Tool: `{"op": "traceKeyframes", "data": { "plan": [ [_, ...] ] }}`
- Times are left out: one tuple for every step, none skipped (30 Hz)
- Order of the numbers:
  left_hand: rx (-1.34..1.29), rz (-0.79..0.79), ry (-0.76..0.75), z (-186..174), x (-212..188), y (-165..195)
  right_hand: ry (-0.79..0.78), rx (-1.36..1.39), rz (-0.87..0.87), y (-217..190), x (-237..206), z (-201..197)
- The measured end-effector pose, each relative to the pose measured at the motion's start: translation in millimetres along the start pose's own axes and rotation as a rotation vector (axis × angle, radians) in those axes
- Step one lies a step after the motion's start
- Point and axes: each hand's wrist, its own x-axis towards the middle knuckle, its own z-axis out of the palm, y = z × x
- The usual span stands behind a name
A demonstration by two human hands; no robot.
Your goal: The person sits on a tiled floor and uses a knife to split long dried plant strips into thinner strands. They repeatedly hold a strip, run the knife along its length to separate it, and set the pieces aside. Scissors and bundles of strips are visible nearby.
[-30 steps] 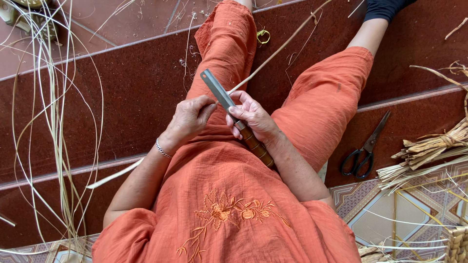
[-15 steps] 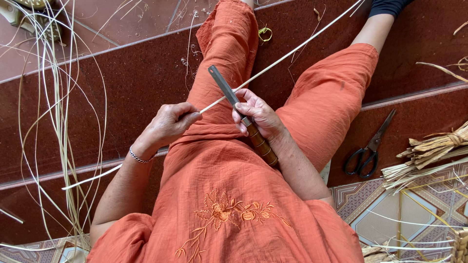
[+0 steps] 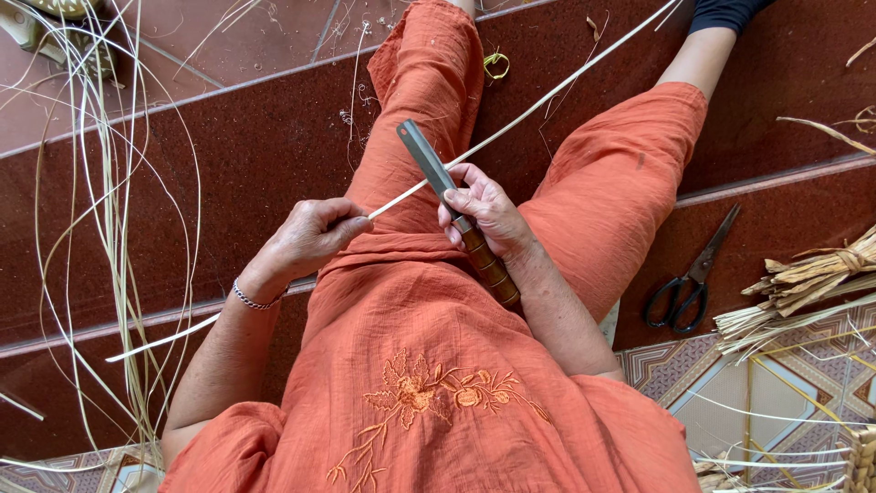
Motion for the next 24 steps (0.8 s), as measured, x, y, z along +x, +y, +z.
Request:
{"op": "traceKeyframes", "data": {
  "plan": [
    [0.003, -0.019, -0.007, -1, 0, -1, -0.004, 0.009, 0.001, 0, 1, 0],
    [0.006, -0.034, -0.012, -1, 0, -2, -0.010, 0.016, 0.001, -1, 1, -1],
    [0.020, -0.033, -0.012, -3, 0, -2, -0.016, 0.022, -0.001, -2, 2, -2],
    [0.034, -0.033, -0.011, -4, 0, -2, 0.014, 0.041, -0.023, -4, 2, -4],
    [0.049, -0.034, -0.010, -7, -1, -2, 0.043, 0.060, -0.044, -8, 2, -7],
    [0.048, -0.013, -0.008, -10, -3, -2, 0.071, 0.078, -0.065, -12, 2, -10],
    [0.047, 0.009, -0.005, -14, -6, -2, 0.072, 0.077, -0.076, -16, 1, -14],
    [0.047, 0.029, -0.005, -16, -7, -1, 0.076, 0.079, -0.086, -20, -1, -18],
    [0.089, 0.022, -0.003, -17, -7, 0, 0.082, 0.081, -0.095, -20, -2, -20],
    [0.130, 0.015, -0.001, -18, -7, 2, 0.079, 0.086, -0.094, -20, -3, -21],
    [0.171, 0.008, 0.003, -18, -7, 3, 0.075, 0.091, -0.093, -18, -3, -21],
    [0.151, -0.028, -0.013, -16, -5, 5, 0.073, 0.095, -0.091, -15, -3, -20],
    [0.133, -0.064, -0.027, -13, -1, 7, 0.072, 0.087, -0.087, -11, -2, -18],
    [0.115, -0.100, -0.039, -8, 3, 9, 0.069, 0.079, -0.083, -6, -1, -14],
    [0.116, -0.061, -0.029, -2, 9, 10, 0.066, 0.073, -0.080, -2, 1, -11],
    [0.117, -0.021, -0.022, 6, 15, 12, 0.069, 0.048, -0.080, 1, 1, -8],
    [0.117, 0.021, -0.016, 14, 21, 14, 0.073, 0.024, -0.081, 3, 1, -6],
    [0.138, 0.066, 0.021, 22, 29, 15, 0.077, -0.001, -0.083, 5, 1, -3],
    [0.158, 0.111, 0.057, 31, 36, 15, 0.065, -0.022, -0.070, 5, 0, -1],
    [0.177, 0.156, 0.092, 38, 42, 15, 0.055, -0.043, -0.055, 5, -2, 0],
    [0.149, 0.168, 0.104, 43, 47, 14, 0.045, -0.064, -0.038, 6, -4, 2],
    [0.121, 0.181, 0.115, 47, 51, 13, 0.027, -0.063, -0.022, 6, -5, 3],
    [0.094, 0.193, 0.126, 50, 54, 12, 0.010, -0.060, -0.006, 6, -7, 3],
    [0.091, 0.200, 0.118, 51, 55, 10, -0.009, -0.057, 0.012, 6, -8, 3]
  ]
}}
